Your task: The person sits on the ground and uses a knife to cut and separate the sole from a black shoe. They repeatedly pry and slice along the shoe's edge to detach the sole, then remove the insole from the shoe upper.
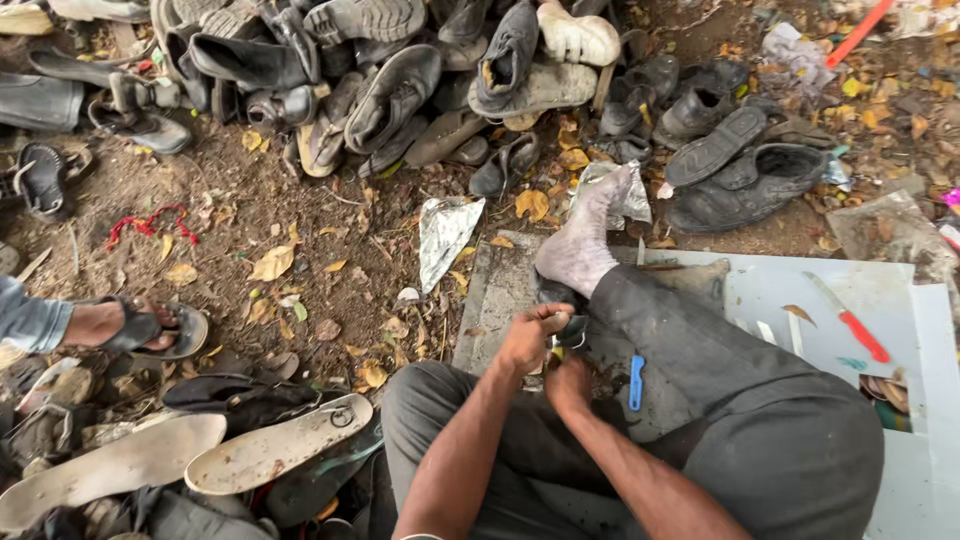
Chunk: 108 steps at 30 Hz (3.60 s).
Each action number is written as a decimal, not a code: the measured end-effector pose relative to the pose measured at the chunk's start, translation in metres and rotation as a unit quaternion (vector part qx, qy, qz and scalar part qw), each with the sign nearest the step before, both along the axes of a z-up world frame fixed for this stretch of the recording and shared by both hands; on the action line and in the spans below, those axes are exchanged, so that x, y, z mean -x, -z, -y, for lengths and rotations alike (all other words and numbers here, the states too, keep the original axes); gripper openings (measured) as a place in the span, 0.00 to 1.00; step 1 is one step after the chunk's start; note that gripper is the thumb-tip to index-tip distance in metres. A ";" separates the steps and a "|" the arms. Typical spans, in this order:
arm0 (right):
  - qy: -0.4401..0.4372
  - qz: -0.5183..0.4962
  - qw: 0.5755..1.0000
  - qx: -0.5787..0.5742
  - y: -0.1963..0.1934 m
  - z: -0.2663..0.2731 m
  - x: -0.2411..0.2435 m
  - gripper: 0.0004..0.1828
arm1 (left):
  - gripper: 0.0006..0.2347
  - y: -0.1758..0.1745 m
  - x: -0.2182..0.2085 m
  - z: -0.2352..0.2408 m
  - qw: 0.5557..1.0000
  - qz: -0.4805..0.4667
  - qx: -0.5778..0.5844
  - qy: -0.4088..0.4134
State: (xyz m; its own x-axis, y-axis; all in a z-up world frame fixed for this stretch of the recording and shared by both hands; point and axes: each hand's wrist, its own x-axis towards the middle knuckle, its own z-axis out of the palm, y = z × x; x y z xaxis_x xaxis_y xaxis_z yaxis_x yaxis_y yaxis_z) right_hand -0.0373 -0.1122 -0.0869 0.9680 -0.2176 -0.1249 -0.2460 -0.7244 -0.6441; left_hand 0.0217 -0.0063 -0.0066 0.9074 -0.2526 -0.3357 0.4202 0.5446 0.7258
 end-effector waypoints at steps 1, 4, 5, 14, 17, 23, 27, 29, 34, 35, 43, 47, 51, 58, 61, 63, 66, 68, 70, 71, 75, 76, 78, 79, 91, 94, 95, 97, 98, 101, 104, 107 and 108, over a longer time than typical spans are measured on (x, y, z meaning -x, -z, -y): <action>0.001 0.009 1.000 0.008 -0.001 0.003 0.000 0.13 | 0.12 -0.013 -0.001 -0.004 0.990 0.085 -0.102 0.036; 0.000 0.038 0.999 0.007 -0.001 0.013 0.006 0.14 | 0.22 -0.054 -0.005 -0.015 0.820 0.313 -0.459 0.138; 0.002 0.048 0.999 -0.011 0.001 0.015 0.009 0.14 | 0.21 -0.066 -0.005 -0.017 0.691 0.361 -0.602 0.169; -0.020 0.040 0.999 -0.017 -0.002 0.037 0.017 0.11 | 0.15 -0.106 -0.010 -0.020 0.285 0.523 -0.738 0.319; -0.035 0.020 0.999 -0.032 -0.010 0.051 0.020 0.11 | 0.17 -0.082 -0.001 -0.012 0.289 0.503 -0.740 0.340; -0.137 -0.038 0.990 -0.012 -0.023 0.069 -0.022 0.13 | 0.17 -0.027 0.002 -0.009 0.571 0.278 -0.749 0.190; -0.183 -0.052 0.981 -0.022 -0.028 0.078 -0.045 0.14 | 0.17 0.008 -0.002 -0.014 0.699 0.239 -0.672 0.052; -0.182 -0.029 0.983 -0.010 -0.032 0.070 -0.051 0.14 | 0.16 0.022 -0.006 -0.014 0.742 0.201 -0.639 -0.015; -0.125 0.020 0.992 0.017 -0.051 0.032 -0.067 0.12 | 0.15 0.044 -0.033 -0.006 0.790 0.130 -0.567 -0.192; -0.112 0.007 0.993 0.019 -0.056 0.025 -0.068 0.11 | 0.15 0.049 -0.036 -0.005 0.794 0.127 -0.555 -0.213; -0.116 -0.117 0.986 0.028 -0.129 0.021 -0.026 0.11 | 0.07 0.057 -0.043 -0.021 0.930 0.078 -0.304 -0.193; -0.097 -0.134 0.985 0.053 -0.136 0.016 -0.014 0.13 | 0.04 0.059 -0.041 -0.025 0.957 0.035 -0.214 -0.193; -0.104 -0.122 0.987 0.023 -0.119 0.008 -0.039 0.13 | 0.06 0.065 -0.043 -0.027 0.961 0.044 -0.211 -0.174; -0.143 -0.077 0.985 0.052 -0.090 0.007 0.010 0.12 | 0.06 0.076 -0.049 -0.041 0.963 0.052 -0.108 -0.241; -0.139 -0.113 0.983 0.044 -0.075 0.014 0.026 0.13 | 0.04 0.072 -0.042 -0.037 0.970 0.025 -0.067 -0.232; -0.141 -0.116 0.982 0.037 -0.068 0.015 0.020 0.13 | 0.04 0.054 -0.040 -0.037 0.974 0.024 -0.081 -0.212; -0.142 -0.123 0.982 0.026 -0.057 0.020 0.012 0.16 | 0.13 0.019 -0.023 -0.029 0.895 0.119 -0.394 -0.172; -0.129 -0.153 0.980 0.023 -0.053 0.026 0.009 0.20 | 0.25 -0.003 -0.004 -0.020 0.619 0.184 -0.738 -0.194; -0.124 -0.158 0.979 0.038 -0.050 0.029 0.009 0.23 | 0.37 -0.017 0.009 -0.013 0.515 0.162 -0.833 -0.121; -0.123 -0.162 0.978 0.044 -0.049 0.031 0.011 0.24 | 0.42 -0.020 0.016 -0.008 0.594 0.118 -0.794 -0.051; -0.110 -0.185 0.975 0.061 -0.056 0.022 0.005 0.25 | 0.40 -0.023 0.010 -0.006 0.598 0.065 -0.795 0.084; -0.112 -0.187 0.974 0.060 -0.058 0.023 0.003 0.26 | 0.39 -0.021 0.006 -0.006 0.596 0.065 -0.796 0.081; -0.113 -0.172 0.977 0.059 -0.061 0.025 -0.001 0.26 | 0.38 -0.019 -0.002 -0.003 0.597 0.069 -0.795 0.079; -0.112 -0.155 0.980 0.060 -0.062 0.027 -0.003 0.24 | 0.35 -0.020 -0.003 -0.002 0.594 0.063 -0.800 0.063; -0.181 -0.052 0.982 0.011 -0.069 0.043 -0.027 0.13 | 0.23 -0.052 -0.003 -0.013 0.687 0.022 -0.724 0.061; -0.175 -0.079 0.981 0.012 -0.073 0.037 -0.031 0.12 | 0.22 -0.053 -0.008 -0.021 0.693 0.012 -0.717 0.073; -0.171 -0.088 0.981 0.013 -0.072 0.034 -0.032 0.12 | 0.22 -0.052 -0.009 -0.025 0.694 0.012 -0.717 0.072; -0.168 -0.087 0.982 0.009 -0.069 0.032 -0.034 0.13 | 0.23 -0.046 -0.009 -0.026 0.698 0.010 -0.713 0.069; -0.165 -0.085 0.983 0.006 -0.068 0.035 -0.034 0.14 | 0.23 -0.043 -0.009 -0.024 0.701 0.010 -0.710 0.068; -0.181 -0.034 0.983 -0.012 -0.065 0.046 -0.018 0.13 | 0.23 -0.033 -0.004 -0.004 0.672 0.039 -0.739 0.035; -0.172 -0.058 0.983 -0.013 -0.071 0.022 0.004 0.14 | 0.24 -0.034 -0.011 -0.029 0.652 0.041 -0.756 0.042; -0.152 -0.071 0.985 0.023 -0.069 0.038 0.051 0.14 | 0.24 -0.011 -0.003 -0.024 0.668 0.034 -0.743 0.019; -0.148 -0.070 0.986 0.024 -0.066 0.045 0.051 0.13 | 0.24 -0.002 -0.009 -0.014 0.678 0.036 -0.734 -0.009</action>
State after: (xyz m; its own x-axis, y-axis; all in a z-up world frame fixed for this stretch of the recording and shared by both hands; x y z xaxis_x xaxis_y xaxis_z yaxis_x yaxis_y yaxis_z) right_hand -0.0878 -0.1577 -0.0206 0.9639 0.0633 -0.2587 -0.1033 -0.8065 -0.5822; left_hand 0.0310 0.0076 -0.0050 0.9332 0.3177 -0.1682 0.3582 -0.7826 0.5091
